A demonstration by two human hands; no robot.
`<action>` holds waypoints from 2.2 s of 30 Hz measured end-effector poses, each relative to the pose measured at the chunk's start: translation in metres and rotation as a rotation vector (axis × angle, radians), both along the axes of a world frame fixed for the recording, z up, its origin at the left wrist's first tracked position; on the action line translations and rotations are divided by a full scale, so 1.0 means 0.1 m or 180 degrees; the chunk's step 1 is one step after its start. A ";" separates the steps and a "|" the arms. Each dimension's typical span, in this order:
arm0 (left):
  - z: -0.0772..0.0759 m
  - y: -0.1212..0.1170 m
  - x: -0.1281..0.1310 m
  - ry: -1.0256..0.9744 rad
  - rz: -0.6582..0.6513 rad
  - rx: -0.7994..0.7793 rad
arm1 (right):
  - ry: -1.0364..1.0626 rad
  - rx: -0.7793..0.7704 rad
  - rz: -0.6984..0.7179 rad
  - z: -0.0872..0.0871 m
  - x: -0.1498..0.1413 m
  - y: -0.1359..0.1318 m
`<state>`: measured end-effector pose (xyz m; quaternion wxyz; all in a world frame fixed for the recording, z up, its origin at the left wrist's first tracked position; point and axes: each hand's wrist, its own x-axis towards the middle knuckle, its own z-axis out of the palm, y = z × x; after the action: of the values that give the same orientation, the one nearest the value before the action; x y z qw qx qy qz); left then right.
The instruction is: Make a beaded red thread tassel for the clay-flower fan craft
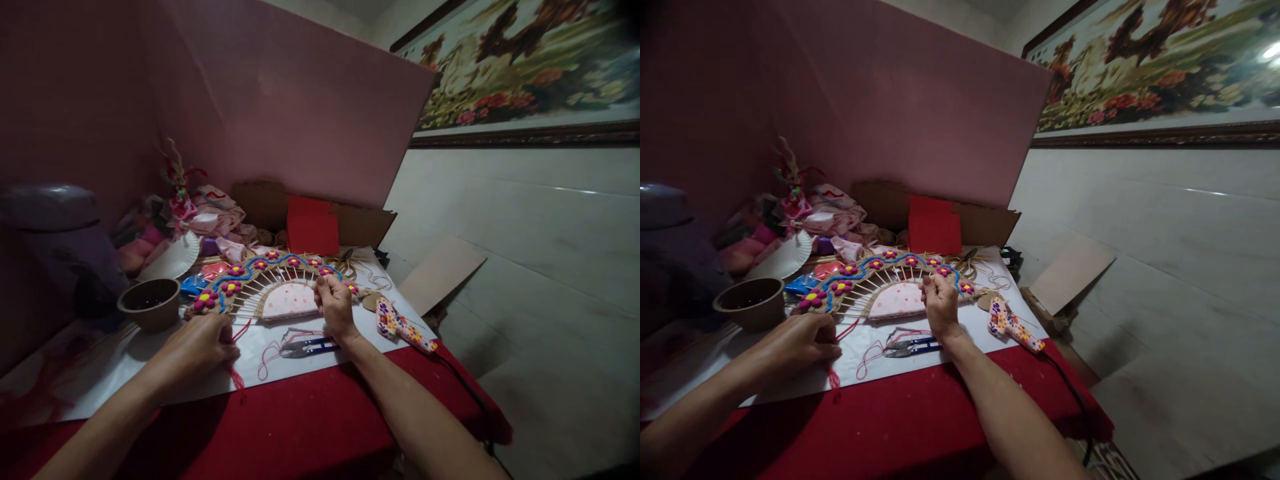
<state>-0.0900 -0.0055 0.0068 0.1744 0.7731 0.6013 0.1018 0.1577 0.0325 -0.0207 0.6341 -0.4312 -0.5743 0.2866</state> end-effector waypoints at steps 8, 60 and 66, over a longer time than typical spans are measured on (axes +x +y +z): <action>0.02 0.06 -0.03 -0.1068 -0.0004 -0.0479 | -0.0281 0.0139 -0.0243 0.00 0.03 0.01; 0.02 -0.17 0.18 0.0227 0.0045 0.0422 | -0.1460 0.0024 -0.0129 0.17 -0.09 -0.09; 0.04 -0.15 0.14 0.0311 0.0201 0.0563 | -0.1405 -0.1021 -0.0665 0.60 0.36 0.68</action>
<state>-0.0764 -0.0204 0.0104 0.0726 0.7702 0.6218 0.1221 0.1937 0.1001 0.0393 0.4436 -0.6347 -0.5982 0.2062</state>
